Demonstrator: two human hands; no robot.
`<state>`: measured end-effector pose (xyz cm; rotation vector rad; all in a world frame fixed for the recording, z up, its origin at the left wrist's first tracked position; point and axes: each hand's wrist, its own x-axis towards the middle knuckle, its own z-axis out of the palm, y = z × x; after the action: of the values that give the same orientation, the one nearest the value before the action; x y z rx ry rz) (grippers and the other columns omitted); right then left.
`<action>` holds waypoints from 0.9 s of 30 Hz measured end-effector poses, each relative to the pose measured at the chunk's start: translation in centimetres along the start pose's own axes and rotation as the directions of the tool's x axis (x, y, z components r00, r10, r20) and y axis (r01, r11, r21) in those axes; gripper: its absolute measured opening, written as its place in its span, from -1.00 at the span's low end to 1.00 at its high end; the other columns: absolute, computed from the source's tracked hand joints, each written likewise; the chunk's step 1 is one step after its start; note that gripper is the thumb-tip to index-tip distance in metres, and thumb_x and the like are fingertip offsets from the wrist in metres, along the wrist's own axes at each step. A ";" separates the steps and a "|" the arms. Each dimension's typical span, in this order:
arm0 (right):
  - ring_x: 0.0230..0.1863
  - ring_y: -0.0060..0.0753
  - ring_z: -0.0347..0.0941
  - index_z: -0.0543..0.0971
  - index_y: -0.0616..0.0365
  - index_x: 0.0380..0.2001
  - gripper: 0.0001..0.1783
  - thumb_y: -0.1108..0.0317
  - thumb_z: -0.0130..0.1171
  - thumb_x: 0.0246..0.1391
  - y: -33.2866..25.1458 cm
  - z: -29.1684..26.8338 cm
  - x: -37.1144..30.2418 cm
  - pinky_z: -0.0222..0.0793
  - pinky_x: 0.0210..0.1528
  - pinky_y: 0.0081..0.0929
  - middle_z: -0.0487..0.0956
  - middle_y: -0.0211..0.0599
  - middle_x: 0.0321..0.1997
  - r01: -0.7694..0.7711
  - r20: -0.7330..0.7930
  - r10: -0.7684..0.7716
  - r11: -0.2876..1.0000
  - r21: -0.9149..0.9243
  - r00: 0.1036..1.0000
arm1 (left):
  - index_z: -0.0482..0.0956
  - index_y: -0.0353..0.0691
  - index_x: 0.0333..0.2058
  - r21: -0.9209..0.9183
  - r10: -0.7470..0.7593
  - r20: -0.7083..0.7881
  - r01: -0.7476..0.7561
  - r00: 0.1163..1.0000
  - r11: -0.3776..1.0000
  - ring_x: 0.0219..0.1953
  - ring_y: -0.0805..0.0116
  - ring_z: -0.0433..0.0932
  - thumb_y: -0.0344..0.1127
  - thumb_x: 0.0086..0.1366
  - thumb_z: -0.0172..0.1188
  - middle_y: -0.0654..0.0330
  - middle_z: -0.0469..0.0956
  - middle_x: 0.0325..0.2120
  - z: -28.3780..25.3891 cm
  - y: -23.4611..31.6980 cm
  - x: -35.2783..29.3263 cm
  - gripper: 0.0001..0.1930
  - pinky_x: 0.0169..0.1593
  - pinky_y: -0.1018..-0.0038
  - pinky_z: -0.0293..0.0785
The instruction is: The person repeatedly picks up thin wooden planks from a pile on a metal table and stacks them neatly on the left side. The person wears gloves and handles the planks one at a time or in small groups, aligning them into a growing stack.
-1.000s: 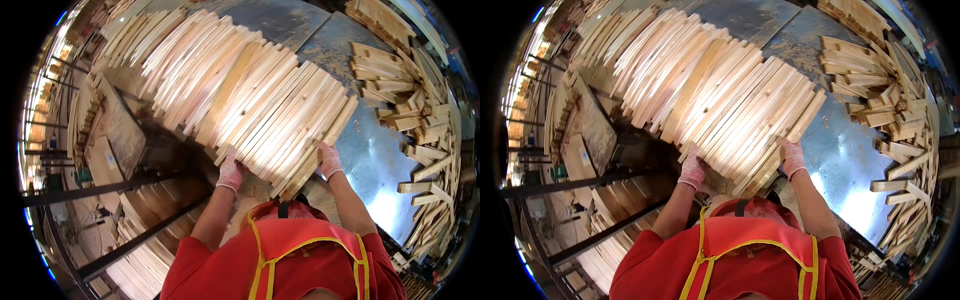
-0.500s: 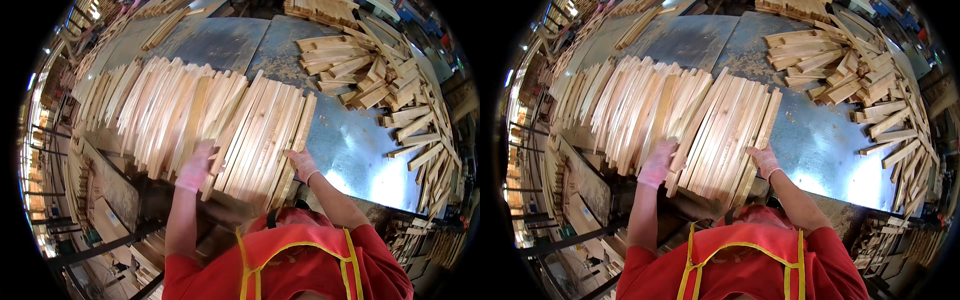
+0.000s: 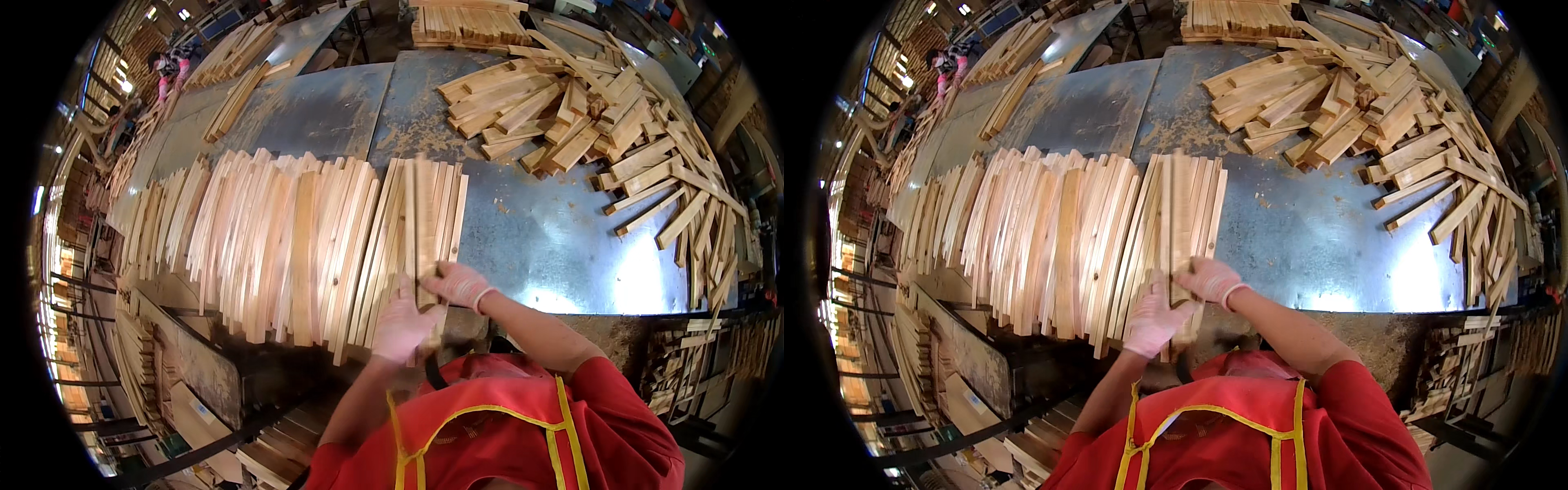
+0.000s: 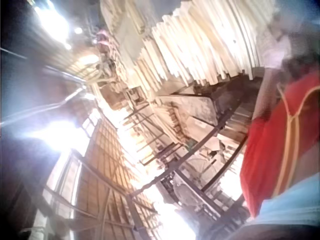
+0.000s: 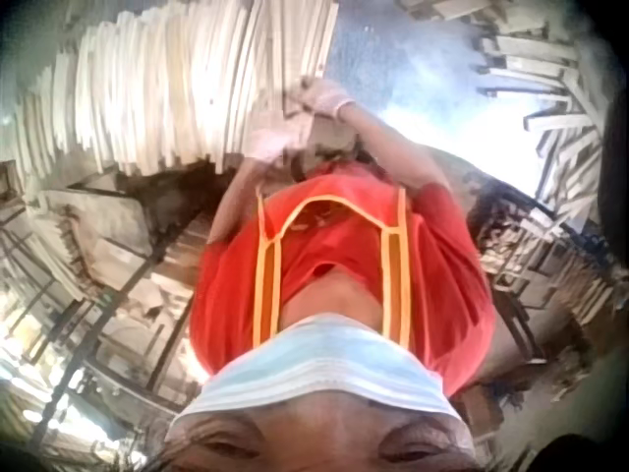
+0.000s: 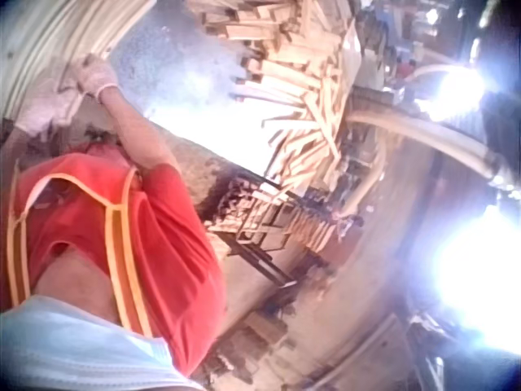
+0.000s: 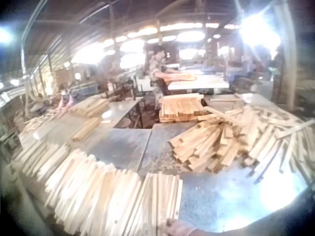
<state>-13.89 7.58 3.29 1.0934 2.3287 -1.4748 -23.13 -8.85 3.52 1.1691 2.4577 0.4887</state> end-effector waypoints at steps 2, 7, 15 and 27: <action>0.01 0.18 0.64 0.56 0.30 0.12 -0.28 -0.17 0.17 0.20 0.8 1.8 0.0 0.50 0.13 -0.15 0.69 0.21 -0.08 0.077 0.031 -0.077 0.997 0.014 0.997 | 0.15 -0.26 0.39 0.079 -0.054 0.095 0.046 0.994 0.996 0.07 -0.18 0.54 -0.06 0.07 0.55 -0.24 0.50 0.06 -1.4 2.7 1.6 0.02 0.14 0.09 0.51; 0.07 0.03 0.64 0.47 0.25 0.30 -0.26 -0.08 0.21 0.24 6.5 -0.3 -3.0 0.49 0.16 -0.21 0.70 0.10 0.02 0.197 -0.196 -0.161 0.964 0.179 0.967 | 0.29 -0.32 0.41 -0.448 0.074 -0.265 -0.191 0.962 0.873 0.35 -0.16 0.38 -0.26 0.20 0.37 -0.23 0.38 0.31 2.5 -1.1 2.4 -0.19 0.40 0.20 0.34; 0.16 0.01 0.59 0.44 0.24 0.35 -0.21 -0.04 0.27 0.19 28.4 -14.5 -7.8 0.44 0.25 -0.25 0.67 0.09 0.12 0.033 -0.640 0.347 0.864 0.503 0.686 | 0.18 -0.25 0.47 0.371 -0.096 -0.196 0.164 0.976 0.914 0.35 -0.26 0.35 -0.13 0.16 0.32 -0.23 0.29 0.37 0.8 1.0 1.6 -0.08 0.40 0.03 0.31; -0.49 0.03 0.61 0.62 0.39 -0.18 -0.52 0.08 0.25 0.13 46.2 -37.1 -9.0 0.53 -0.38 -0.11 0.70 -0.01 -0.40 -0.252 -0.487 0.724 0.651 0.716 0.489 | 0.36 -0.26 0.38 0.241 0.385 0.238 -0.438 0.892 0.866 0.39 -0.10 0.33 0.06 0.10 0.45 -0.12 0.37 0.35 12.9 25.4 3.2 -0.08 0.42 0.06 0.23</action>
<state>31.49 45.41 -6.75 2.7606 1.5149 -1.6473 -2.16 10.68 3.32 1.7957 2.1658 0.1193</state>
